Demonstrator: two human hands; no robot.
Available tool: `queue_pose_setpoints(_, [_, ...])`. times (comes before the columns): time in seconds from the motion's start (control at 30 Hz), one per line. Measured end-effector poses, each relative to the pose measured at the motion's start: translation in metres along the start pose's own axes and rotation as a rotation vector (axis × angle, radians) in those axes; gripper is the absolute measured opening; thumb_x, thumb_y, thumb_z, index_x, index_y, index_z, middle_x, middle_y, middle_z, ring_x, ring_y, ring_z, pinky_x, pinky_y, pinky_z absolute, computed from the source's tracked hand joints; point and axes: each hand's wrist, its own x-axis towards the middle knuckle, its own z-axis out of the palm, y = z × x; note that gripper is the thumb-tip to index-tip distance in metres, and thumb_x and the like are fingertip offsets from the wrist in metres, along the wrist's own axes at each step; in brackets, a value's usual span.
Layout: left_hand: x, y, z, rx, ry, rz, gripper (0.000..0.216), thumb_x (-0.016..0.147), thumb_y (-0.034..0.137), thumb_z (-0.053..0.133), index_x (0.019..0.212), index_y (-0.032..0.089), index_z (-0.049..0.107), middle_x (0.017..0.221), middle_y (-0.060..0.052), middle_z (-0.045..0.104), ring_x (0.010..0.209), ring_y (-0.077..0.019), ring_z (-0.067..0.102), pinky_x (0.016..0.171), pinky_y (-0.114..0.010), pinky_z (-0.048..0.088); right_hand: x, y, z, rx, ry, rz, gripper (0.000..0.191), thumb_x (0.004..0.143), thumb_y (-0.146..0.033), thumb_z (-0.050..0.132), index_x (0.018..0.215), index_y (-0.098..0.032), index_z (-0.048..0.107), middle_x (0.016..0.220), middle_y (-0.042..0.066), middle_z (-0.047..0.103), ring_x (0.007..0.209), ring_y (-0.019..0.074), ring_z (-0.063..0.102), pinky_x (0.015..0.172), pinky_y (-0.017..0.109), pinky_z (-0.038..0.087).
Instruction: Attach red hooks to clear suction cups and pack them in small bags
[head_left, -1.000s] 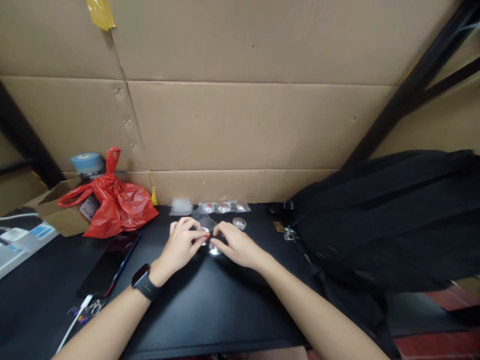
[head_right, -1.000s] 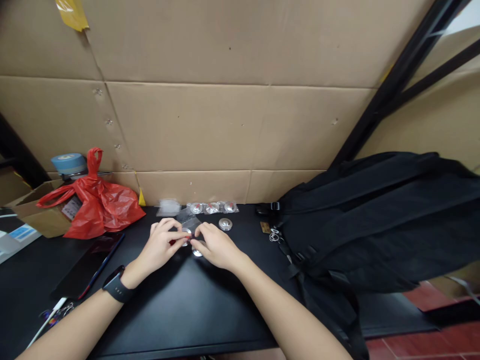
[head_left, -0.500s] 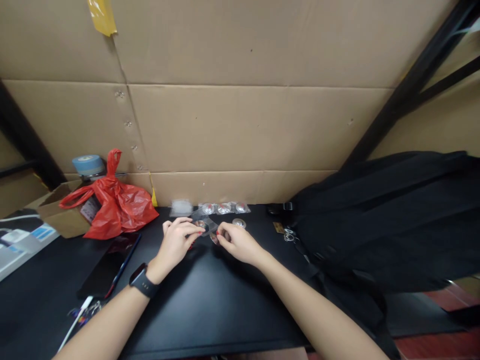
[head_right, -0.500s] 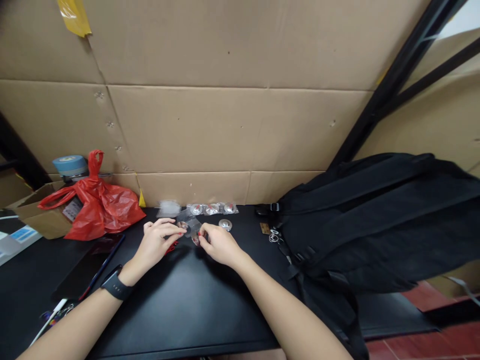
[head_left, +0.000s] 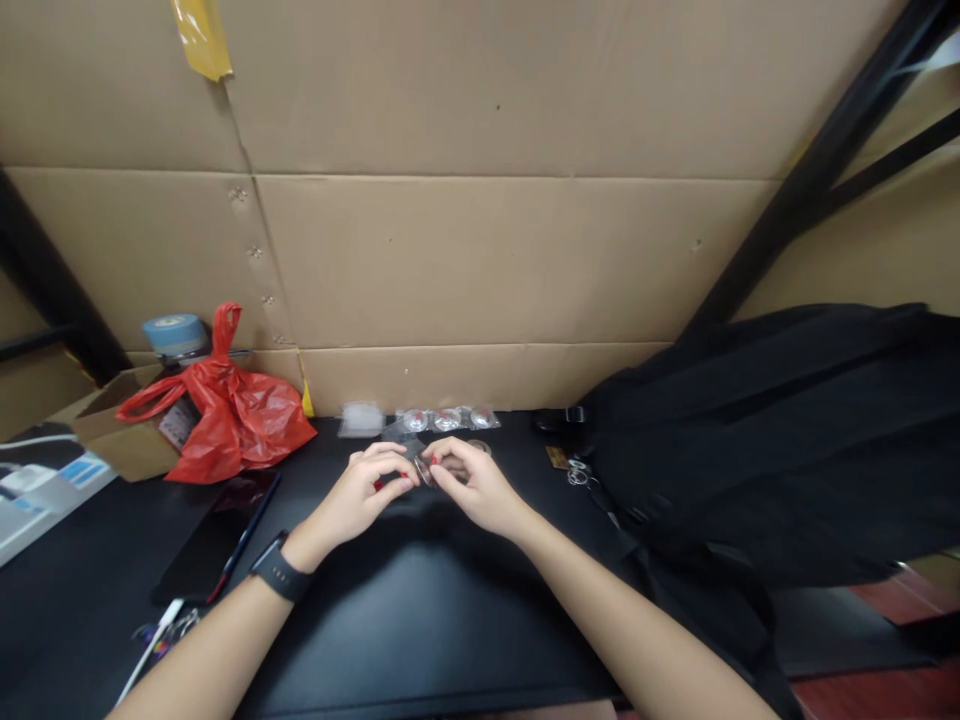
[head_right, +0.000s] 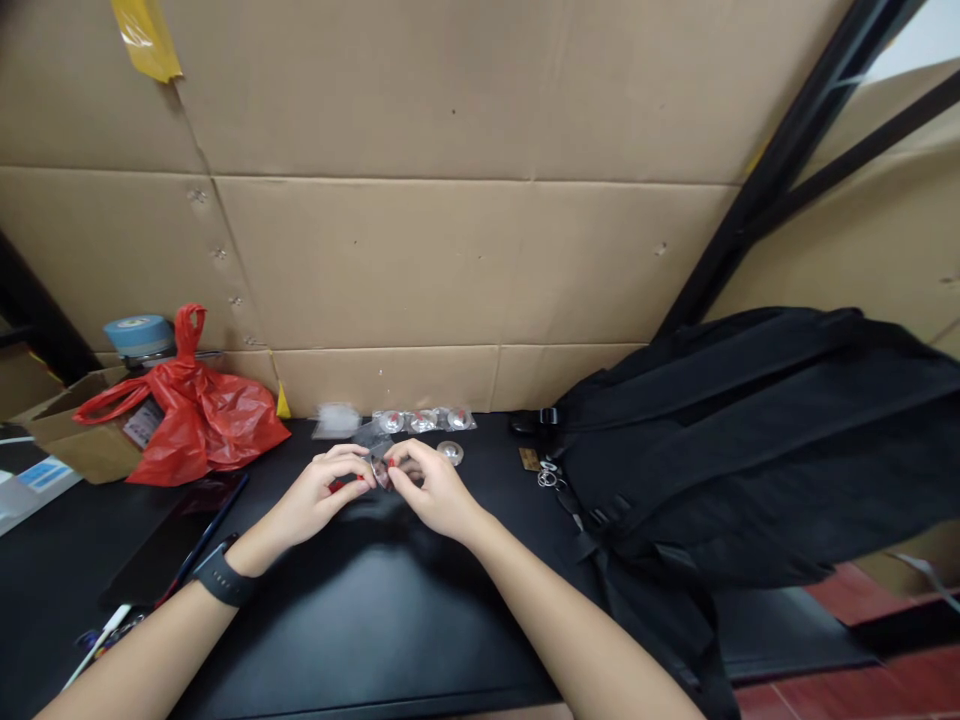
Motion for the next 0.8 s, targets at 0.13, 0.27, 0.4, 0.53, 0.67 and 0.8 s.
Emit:
queue_pose_setpoints(0.13, [-0.001,0.004,-0.001,-0.003,-0.006,-0.003,0.019,0.095,0.034,0.055,0.092,0.024,0.071,0.104,-0.003,0.071,0.121,-0.0224,0.05,0.106,-0.038,0.035,-0.002,0.0,0.003,0.113,-0.037,0.064,0.02,0.091,-0.038,0.058,0.09,-0.019,0.055,0.121,0.009,0.059,0.081,0.013,0.064,0.077,0.031,0.055])
queue_pose_setpoints(0.27, [-0.002,0.004,-0.001,0.005,-0.055,0.012,0.018,0.096,0.035,0.055,0.094,0.025,0.07,0.105,-0.003,0.07,0.124,-0.0227,0.048,0.108,-0.04,0.033,-0.002,0.002,0.003,0.227,-0.075,0.142,0.023,0.09,-0.041,0.06,0.092,-0.019,0.054,0.117,0.008,0.062,0.08,0.0135,0.066,0.071,0.029,0.057])
queue_pose_setpoints(0.4, [-0.002,0.002,0.0,0.029,-0.056,0.018,0.019,0.096,0.036,0.053,0.094,0.026,0.07,0.105,-0.002,0.07,0.121,-0.0222,0.049,0.107,-0.041,0.032,0.0,0.006,0.001,0.295,-0.09,0.186,0.033,0.087,-0.042,0.065,0.111,-0.023,0.053,0.115,0.006,0.063,0.076,0.0133,0.069,0.066,0.028,0.058])
queue_pose_setpoints(0.53, [-0.001,0.001,0.001,0.024,-0.022,0.031,0.021,0.096,0.037,0.054,0.092,0.025,0.07,0.102,-0.003,0.071,0.116,-0.0217,0.053,0.105,-0.039,0.036,0.0,0.007,-0.001,0.297,-0.137,0.216,0.037,0.087,-0.042,0.065,0.117,-0.021,0.059,0.103,0.005,0.066,0.078,0.0151,0.071,0.07,0.029,0.058])
queue_pose_setpoints(0.67, [-0.001,0.003,0.001,0.013,-0.007,0.044,0.021,0.096,0.038,0.054,0.093,0.025,0.07,0.102,-0.004,0.071,0.114,-0.0216,0.054,0.104,-0.037,0.038,0.0,0.006,-0.003,0.307,-0.163,0.21,0.038,0.083,-0.039,0.07,0.115,-0.021,0.061,0.103,0.005,0.066,0.082,0.0167,0.071,0.073,0.03,0.058])
queue_pose_setpoints(0.8, [-0.002,0.0,0.002,0.115,0.03,-0.041,0.028,0.1,0.039,0.042,0.107,0.024,0.065,0.107,-0.004,0.069,0.104,-0.0195,0.06,0.096,-0.035,0.042,0.0,0.01,-0.007,0.165,-0.113,0.163,0.043,0.075,-0.03,0.077,0.114,-0.021,0.06,0.112,0.006,0.062,0.084,0.0161,0.07,0.078,0.031,0.058])
